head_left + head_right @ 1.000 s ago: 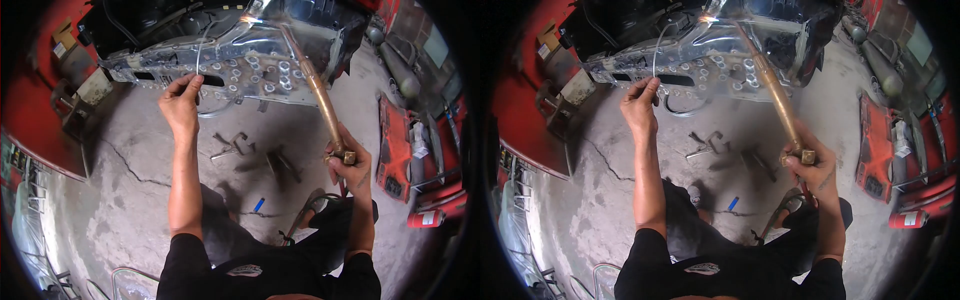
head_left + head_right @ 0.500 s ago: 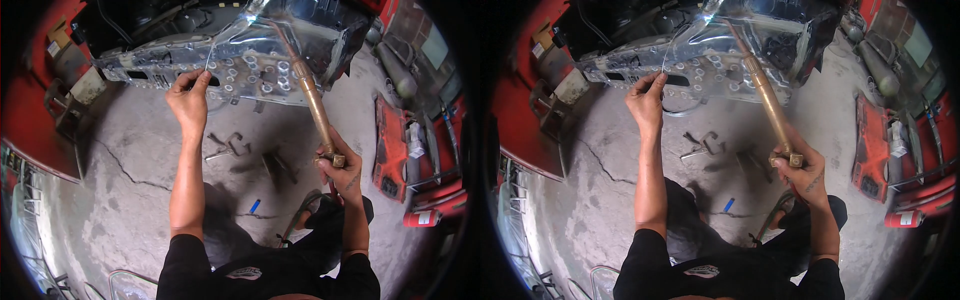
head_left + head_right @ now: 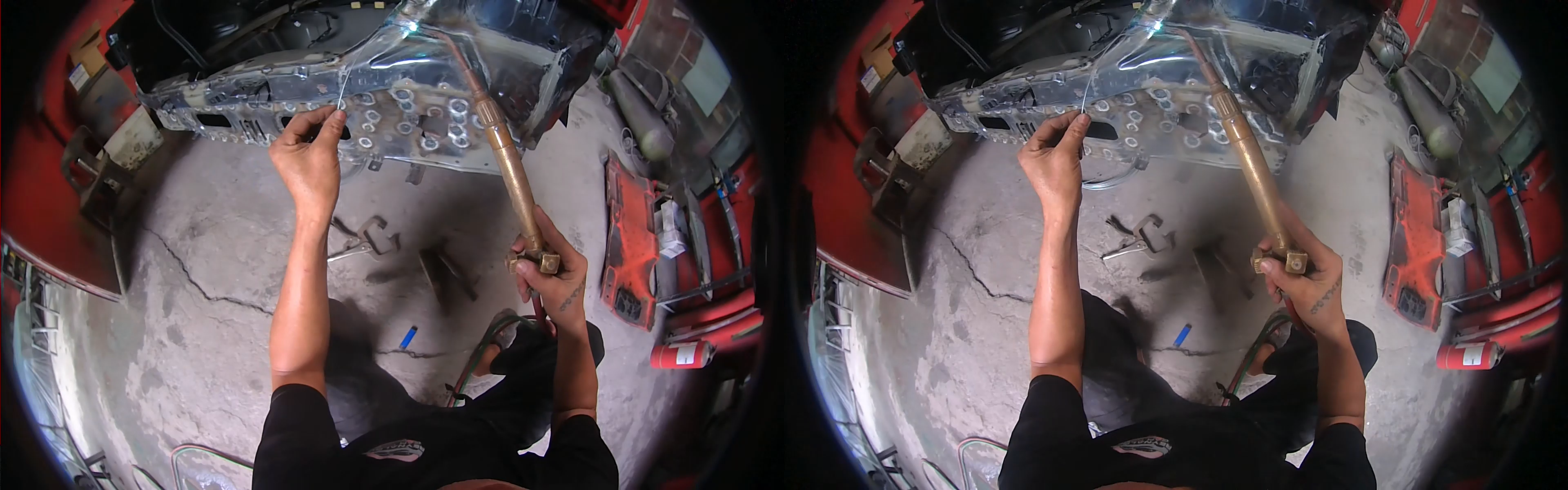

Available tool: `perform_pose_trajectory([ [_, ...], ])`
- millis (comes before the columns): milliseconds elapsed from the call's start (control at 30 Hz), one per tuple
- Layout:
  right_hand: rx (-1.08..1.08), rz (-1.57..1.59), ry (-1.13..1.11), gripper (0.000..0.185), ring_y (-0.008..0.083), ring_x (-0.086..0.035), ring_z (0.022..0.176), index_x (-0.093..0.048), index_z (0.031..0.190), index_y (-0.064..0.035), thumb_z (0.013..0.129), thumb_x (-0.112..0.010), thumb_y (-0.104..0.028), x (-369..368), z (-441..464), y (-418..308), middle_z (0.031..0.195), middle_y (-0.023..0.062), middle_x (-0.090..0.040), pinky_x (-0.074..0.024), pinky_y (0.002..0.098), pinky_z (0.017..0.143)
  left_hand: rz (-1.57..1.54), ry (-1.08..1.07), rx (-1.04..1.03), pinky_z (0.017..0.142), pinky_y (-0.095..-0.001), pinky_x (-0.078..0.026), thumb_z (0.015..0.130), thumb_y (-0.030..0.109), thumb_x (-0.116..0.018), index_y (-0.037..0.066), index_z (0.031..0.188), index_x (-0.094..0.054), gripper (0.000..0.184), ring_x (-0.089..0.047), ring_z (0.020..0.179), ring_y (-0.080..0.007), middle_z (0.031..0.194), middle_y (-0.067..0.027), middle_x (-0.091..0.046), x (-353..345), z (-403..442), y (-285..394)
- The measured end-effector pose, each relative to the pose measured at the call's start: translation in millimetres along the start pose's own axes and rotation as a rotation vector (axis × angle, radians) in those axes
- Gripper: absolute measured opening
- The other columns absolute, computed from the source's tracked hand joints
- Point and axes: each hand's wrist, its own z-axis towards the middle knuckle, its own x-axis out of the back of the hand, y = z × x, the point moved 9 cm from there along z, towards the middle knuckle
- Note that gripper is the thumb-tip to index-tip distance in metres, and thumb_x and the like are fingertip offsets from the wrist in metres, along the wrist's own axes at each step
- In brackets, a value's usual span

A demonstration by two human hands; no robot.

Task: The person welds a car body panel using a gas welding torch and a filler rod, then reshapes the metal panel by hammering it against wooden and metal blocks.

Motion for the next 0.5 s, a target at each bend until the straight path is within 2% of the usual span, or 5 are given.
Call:
perform_pose_trajectory([
  [267, 0.037, -0.023, -0.015, 0.068, 0.0109, -0.060, 0.064, -0.045, 0.146, 0.0047, 0.082, -0.069, 0.002, 0.4, 1.0, -3.8, 0.102, 0.0115, -0.064, -0.0479, 0.0229, 0.053, -0.022, -0.002, 0.006, 0.054, -0.0205, -0.036, 0.087, 0.008, -0.078, -0.003, 0.098, -0.075, 0.016, -0.048, 0.060, -0.0042, 0.071, 0.0009, -0.063, 1.0, -0.6, -4.6],
  [367, 0.122, 0.036, -0.097, 0.067, 0.0119, -0.060, 0.064, -0.043, 0.146, 0.0071, 0.084, -0.066, -0.003, 1.8, 0.5, -4.4, 0.104, 0.0137, -0.064, -0.0487, 0.0236, 0.054, -0.047, -0.002, 0.024, 0.054, -0.0207, -0.036, 0.087, 0.008, -0.078, -0.004, 0.098, -0.075, 0.017, -0.048, 0.060, -0.0045, 0.070, 0.0009, -0.063, 1.8, -0.6, -6.5],
  [500, 0.102, 0.007, -0.076, 0.064, 0.0130, -0.061, 0.063, -0.043, 0.146, 0.0076, 0.087, -0.061, -0.006, 5.2, -0.8, 0.5, 0.105, 0.0163, -0.064, -0.0487, 0.0247, 0.054, -0.046, -0.011, 0.037, 0.054, -0.0209, -0.036, 0.087, 0.008, -0.078, -0.004, 0.098, -0.075, 0.017, -0.048, 0.060, -0.0048, 0.070, 0.0006, -0.062, 1.1, -1.5, -6.3],
])
